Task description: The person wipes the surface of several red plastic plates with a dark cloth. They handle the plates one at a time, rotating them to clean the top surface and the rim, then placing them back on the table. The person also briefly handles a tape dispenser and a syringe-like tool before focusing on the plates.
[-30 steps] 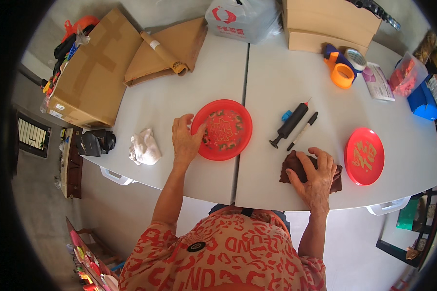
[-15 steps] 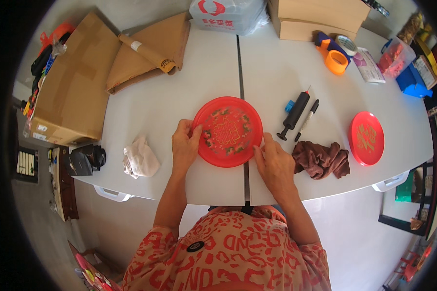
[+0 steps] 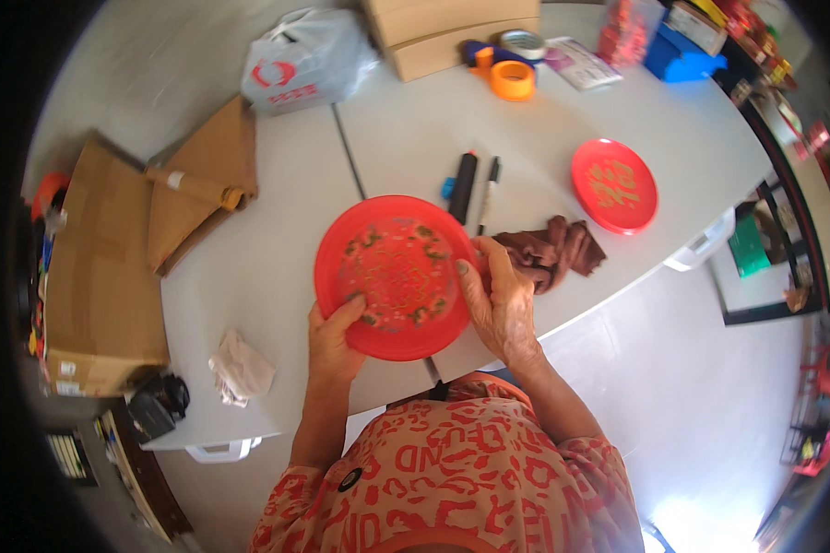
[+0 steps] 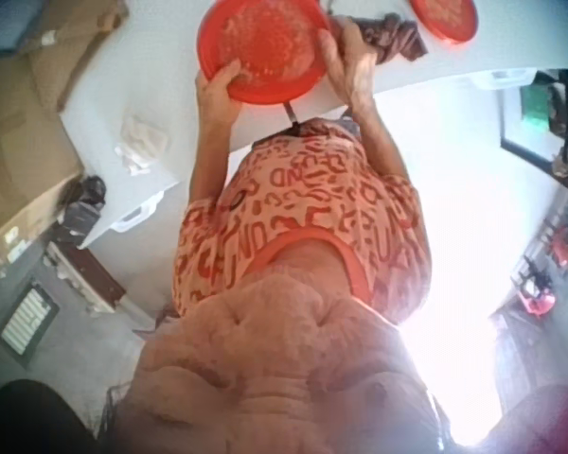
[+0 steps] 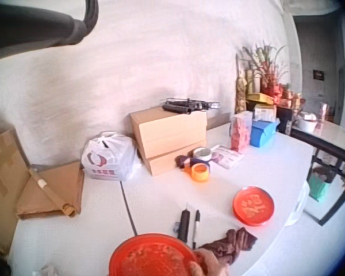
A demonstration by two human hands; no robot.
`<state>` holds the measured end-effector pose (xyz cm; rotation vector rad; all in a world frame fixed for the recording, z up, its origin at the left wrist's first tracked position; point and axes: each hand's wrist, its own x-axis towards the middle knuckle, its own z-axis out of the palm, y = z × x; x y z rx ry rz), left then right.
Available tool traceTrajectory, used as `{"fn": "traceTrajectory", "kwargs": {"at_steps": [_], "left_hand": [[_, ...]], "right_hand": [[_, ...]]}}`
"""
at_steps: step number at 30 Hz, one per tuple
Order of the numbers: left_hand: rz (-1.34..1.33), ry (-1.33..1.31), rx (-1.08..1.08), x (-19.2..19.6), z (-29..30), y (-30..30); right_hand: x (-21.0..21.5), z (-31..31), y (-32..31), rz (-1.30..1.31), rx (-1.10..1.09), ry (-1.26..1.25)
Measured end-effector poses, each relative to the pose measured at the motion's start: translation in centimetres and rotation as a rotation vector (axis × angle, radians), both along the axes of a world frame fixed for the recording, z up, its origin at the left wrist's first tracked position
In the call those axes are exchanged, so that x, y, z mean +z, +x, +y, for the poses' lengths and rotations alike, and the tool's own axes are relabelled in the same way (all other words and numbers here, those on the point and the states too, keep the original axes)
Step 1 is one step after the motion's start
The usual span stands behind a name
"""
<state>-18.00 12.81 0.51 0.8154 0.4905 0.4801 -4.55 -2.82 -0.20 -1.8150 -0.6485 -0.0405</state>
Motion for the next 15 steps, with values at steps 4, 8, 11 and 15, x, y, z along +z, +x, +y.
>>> {"fn": "traceTrajectory", "kwargs": {"at_steps": [4,8,11,15], "left_hand": [[0.001,0.062,0.077,1.3,-0.2,1.0],[-0.016,0.148,0.134,1.0,-0.1,2.0],[-0.024,0.163,0.175,1.2,-1.1,3.1],[-0.055,0.241,0.175,0.4,-2.8,4.7]], "right_hand": [[1.2,-3.9,3.4,-0.610,-0.240,-0.317],[-0.7,-5.1,5.4,-0.649,-0.158,-0.496],[-3.7,-5.5,5.6,-0.618,-0.005,-0.533],[-4.5,-6.7,5.6,-0.511,-0.015,-0.341]]}}
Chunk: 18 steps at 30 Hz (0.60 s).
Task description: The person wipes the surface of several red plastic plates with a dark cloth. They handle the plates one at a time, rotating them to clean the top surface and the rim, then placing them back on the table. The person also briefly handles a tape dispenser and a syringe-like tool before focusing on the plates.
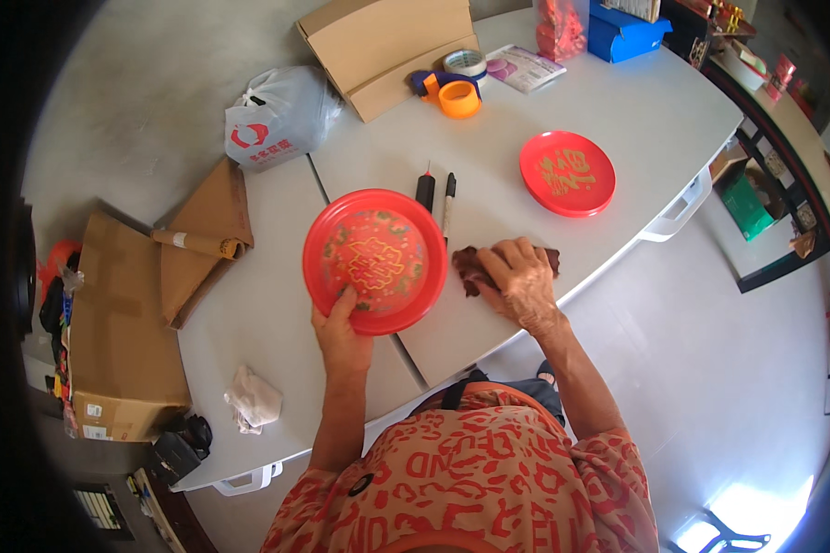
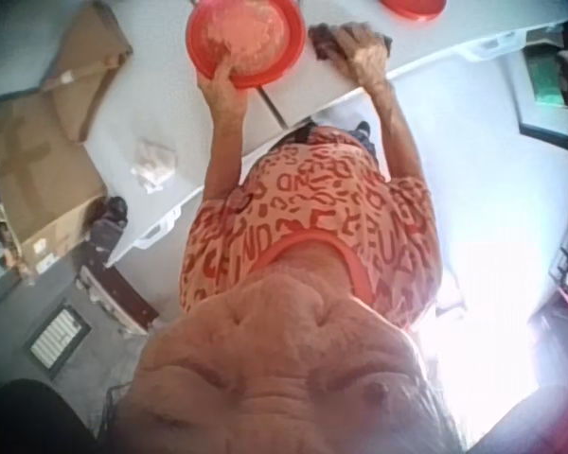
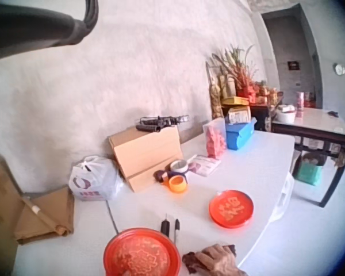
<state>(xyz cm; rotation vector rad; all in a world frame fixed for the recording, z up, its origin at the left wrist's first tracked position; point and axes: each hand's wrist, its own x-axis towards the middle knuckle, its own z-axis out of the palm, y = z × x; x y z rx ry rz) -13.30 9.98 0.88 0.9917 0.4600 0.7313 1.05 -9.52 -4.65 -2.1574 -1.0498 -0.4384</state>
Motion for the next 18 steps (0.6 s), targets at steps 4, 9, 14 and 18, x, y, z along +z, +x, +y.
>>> {"fn": "traceTrajectory", "kwargs": {"at_steps": [4,9,14,18], "left_hand": [[-0.025,0.021,-0.071,-0.1,-3.1,1.7],[-0.040,0.078,-0.166,-0.1,-7.6,4.0],[-0.083,0.144,-0.201,0.0,-11.1,6.0],[-0.068,0.186,-0.274,0.1,-12.7,7.0]], "right_hand": [[4.1,-0.3,-1.2,0.272,-0.026,0.545],[5.8,-1.5,-0.8,-0.218,-0.299,0.089],[5.7,-3.5,-2.1,-0.192,-0.243,0.036],[7.2,-4.3,-0.5,-0.206,-0.190,0.188]]}}
